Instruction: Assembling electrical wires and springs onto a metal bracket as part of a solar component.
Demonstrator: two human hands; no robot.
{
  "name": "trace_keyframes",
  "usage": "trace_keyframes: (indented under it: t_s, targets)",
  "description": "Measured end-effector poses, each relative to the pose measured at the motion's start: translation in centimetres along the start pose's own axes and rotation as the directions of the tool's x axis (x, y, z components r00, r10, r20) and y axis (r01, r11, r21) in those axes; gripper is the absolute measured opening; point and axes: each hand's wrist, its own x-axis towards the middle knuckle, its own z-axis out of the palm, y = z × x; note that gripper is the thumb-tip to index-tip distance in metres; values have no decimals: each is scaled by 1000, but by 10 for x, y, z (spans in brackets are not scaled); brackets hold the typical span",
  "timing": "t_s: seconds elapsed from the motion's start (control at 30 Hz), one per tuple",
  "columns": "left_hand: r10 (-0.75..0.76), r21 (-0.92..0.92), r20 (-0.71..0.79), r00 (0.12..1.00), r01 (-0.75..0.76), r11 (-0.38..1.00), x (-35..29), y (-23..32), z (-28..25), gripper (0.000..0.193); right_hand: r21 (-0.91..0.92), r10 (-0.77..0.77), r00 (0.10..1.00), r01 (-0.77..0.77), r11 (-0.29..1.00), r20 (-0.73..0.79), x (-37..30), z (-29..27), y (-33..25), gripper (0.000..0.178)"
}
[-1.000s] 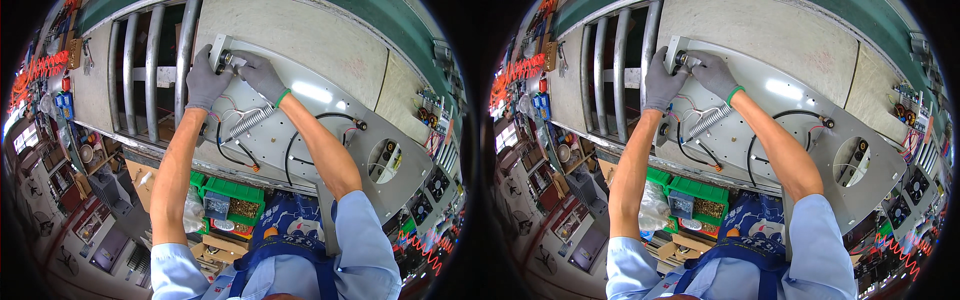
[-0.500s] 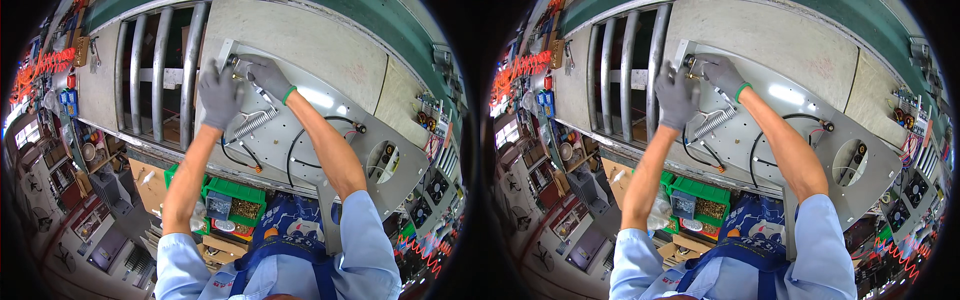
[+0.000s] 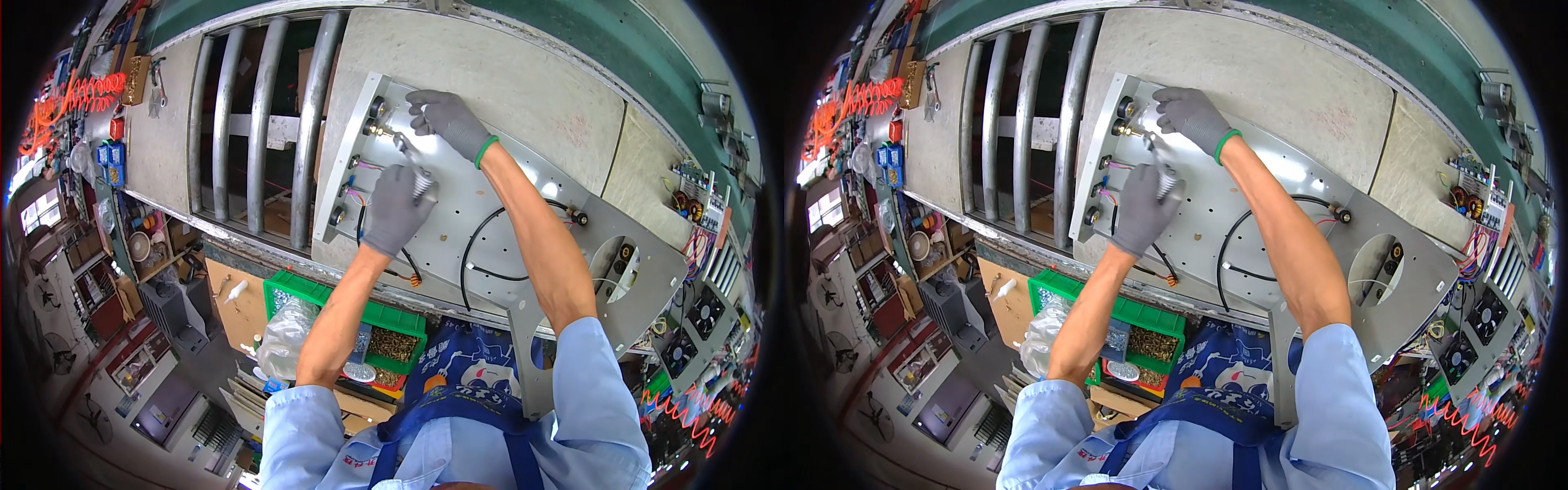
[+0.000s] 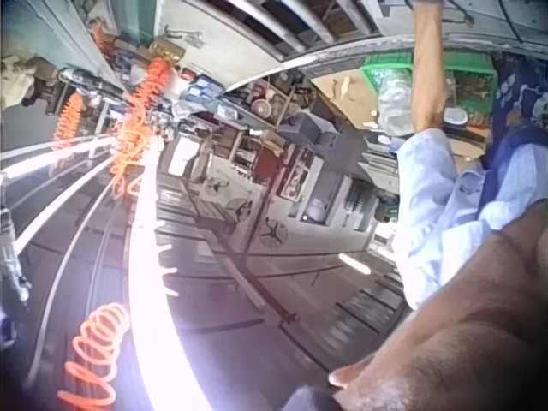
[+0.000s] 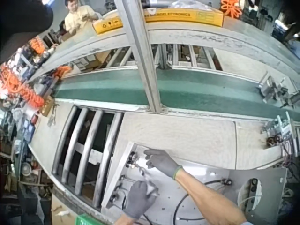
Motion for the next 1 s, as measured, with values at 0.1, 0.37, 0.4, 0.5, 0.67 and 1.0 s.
trace_keyframes:
  t_s: [0.1,0.37,0.4,0.5,0.67,1.0]
  targets:
    - [-196,-347,-1,981,183,920,1,11,-27,25,31,-34,998,36,999,-43,-16,0,-1,35]
    - [-399,-710,12,917,289,642,-2,-4,-39,25,-95,59,991,-71,993,-122,-37,18,2,27]
    - [-418,-717,23,908,306,626,-2,-4,-41,24,-148,45,990,-64,987,-131,-39,20,2,27]
    - [-345,-659,8,938,265,704,3,-5,-38,23,-142,21,989,-42,989,-147,-41,23,7,27]
    - [-256,-561,-4,967,210,800,7,-11,-38,21,-138,20,992,-38,990,-128,-38,25,10,27]
    - [-138,-431,36,990,139,892,33,-8,-45,19,141,42,976,-11,990,-216,-20,35,27,18]
